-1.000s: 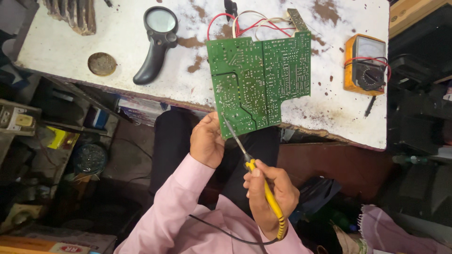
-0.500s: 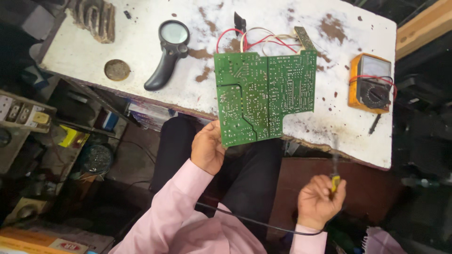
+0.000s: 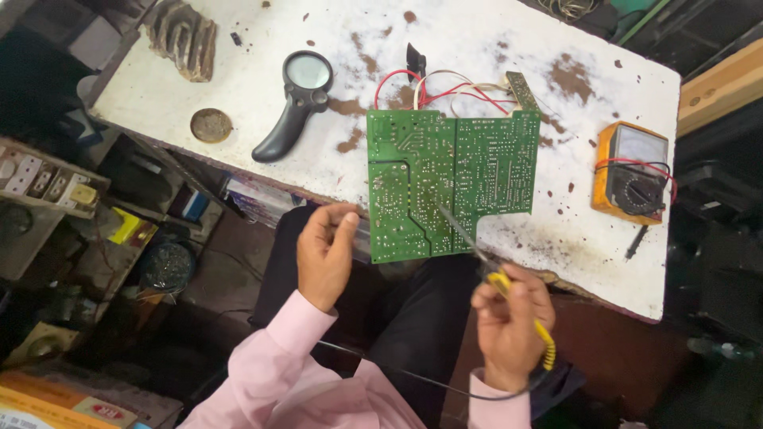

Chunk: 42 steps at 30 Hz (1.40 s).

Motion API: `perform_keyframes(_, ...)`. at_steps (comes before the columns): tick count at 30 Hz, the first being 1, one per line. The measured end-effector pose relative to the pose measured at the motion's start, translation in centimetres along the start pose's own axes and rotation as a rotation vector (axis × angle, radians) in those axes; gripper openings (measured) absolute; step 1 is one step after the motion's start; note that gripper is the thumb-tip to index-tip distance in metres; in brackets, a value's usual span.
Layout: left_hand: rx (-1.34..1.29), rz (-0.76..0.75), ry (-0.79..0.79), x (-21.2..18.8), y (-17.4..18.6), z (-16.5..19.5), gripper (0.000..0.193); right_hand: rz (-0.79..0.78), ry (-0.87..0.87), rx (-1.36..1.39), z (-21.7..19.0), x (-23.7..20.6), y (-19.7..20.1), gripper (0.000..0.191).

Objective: The person holds a green printed circuit board and uses a soldering iron to apply heat to various solder points on the board's surface. The person repeatedly moves the soldering iron across different areas of the board while holding it steady with the other hand.

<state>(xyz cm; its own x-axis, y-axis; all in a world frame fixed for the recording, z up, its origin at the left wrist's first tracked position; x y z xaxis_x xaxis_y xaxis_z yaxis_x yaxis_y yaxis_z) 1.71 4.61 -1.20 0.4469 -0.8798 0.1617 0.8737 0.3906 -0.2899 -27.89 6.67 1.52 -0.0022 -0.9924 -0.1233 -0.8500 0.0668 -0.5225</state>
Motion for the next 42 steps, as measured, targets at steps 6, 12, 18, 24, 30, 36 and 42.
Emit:
perform_keyframes(6,-0.018,-0.131,-0.104,3.4,-0.3,1.1,0.035,-0.034,-0.054,-0.125,1.6,2.4,-4.2,0.020)
perform_keyframes(12,0.062,-0.365,-0.192,5.3,-1.6,1.6,0.045,-0.085,-0.084,-0.121,2.6,3.4,-4.9,0.021)
perform_keyframes(18,-0.190,-0.518,-0.152,6.0,-2.3,0.6,0.049,-0.085,-0.093,-0.107,3.1,3.6,-4.4,0.021)
perform_keyframes(24,-0.479,-0.419,0.165,6.7,-2.1,-1.3,0.038,-0.030,-0.072,-0.045,3.0,4.0,-3.6,0.020)
perform_keyframes(30,-0.440,-0.410,0.198,7.5,-2.0,-2.0,0.036,0.000,-0.071,-0.030,2.8,4.2,-3.5,0.018)
perform_keyframes(36,-0.490,-0.374,0.202,8.0,-2.0,-2.4,0.031,-0.001,-0.048,-0.027,2.6,4.3,-3.5,0.018)
perform_keyframes(42,-0.411,-0.337,0.246,8.2,-1.6,-2.8,0.029,-0.022,-0.044,-0.035,2.6,4.4,-3.4,0.019)
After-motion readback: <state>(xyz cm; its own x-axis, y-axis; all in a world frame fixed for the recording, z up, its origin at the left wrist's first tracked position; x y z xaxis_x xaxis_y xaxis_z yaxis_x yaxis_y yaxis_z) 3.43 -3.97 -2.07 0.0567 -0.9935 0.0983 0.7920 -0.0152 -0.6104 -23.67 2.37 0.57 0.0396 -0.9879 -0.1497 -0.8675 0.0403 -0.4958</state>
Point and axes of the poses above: each hand's wrist, its own x-axis towards the middle knuckle, its own y-axis out of the back of the hand, z = x × y, the point moved 6 cm from there along x, towards the middle knuckle, and after that the axes turned 15 degrees about -y, right-handed, at the moved point
